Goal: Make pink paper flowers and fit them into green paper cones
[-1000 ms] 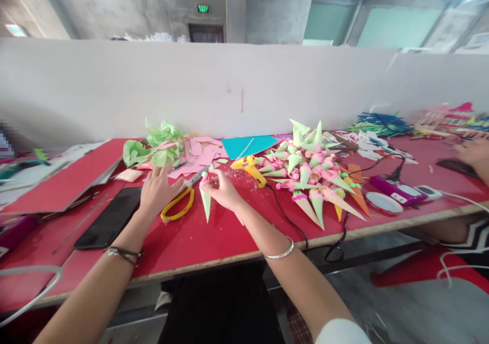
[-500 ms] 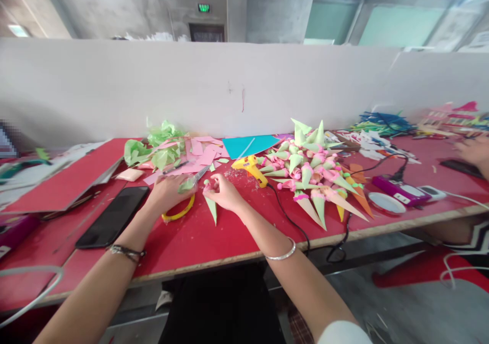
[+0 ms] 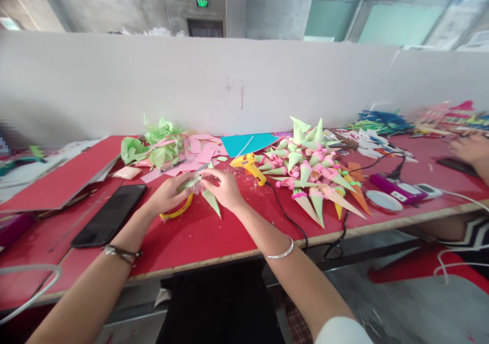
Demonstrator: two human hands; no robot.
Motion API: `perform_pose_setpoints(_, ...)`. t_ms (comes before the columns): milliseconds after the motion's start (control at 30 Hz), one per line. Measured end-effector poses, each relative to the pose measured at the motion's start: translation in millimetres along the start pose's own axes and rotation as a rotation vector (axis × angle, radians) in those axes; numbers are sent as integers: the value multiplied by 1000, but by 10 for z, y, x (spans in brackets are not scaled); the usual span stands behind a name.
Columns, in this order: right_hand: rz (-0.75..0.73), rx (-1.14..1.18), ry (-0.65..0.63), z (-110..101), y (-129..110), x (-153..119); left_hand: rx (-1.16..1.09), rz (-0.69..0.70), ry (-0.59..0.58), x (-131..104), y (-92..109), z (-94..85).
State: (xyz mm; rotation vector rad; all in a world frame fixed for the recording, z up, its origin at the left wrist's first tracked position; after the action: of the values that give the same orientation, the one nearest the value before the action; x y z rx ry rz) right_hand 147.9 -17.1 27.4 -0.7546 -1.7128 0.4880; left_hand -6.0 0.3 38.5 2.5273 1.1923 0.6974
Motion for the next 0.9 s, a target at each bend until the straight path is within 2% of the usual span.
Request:
perform_pose_setpoints(133,22,-3,64,-6,5,-10,-104,39,-16,-3,16,42)
perform_pose_setpoints(267,61,-38,110,-19,32,-14,-110,46,21,-2,15,84)
perform_pose_setpoints(567,-6,-184,87,-19,-18,-11,-64,21,41,2,23,116)
perform_pose_setpoints(767,35,-120,178,-59,25,-6,-31,-31,62,1,20,100)
perform_pose_setpoints(900,31,-82,144,-52,37,-5,-41,-32,63,-1,48,83)
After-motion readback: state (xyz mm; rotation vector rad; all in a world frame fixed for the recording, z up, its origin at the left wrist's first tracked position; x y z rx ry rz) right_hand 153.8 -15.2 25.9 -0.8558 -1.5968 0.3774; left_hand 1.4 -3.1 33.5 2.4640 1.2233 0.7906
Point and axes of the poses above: each hand's wrist, its own x-axis towards the middle knuckle, its own z-axis out of the palm, y = z × x, the point moved 3 cm from there along x, towards the middle knuckle, and after that the axes turned 7 degrees about -z, right-handed, at the moved point
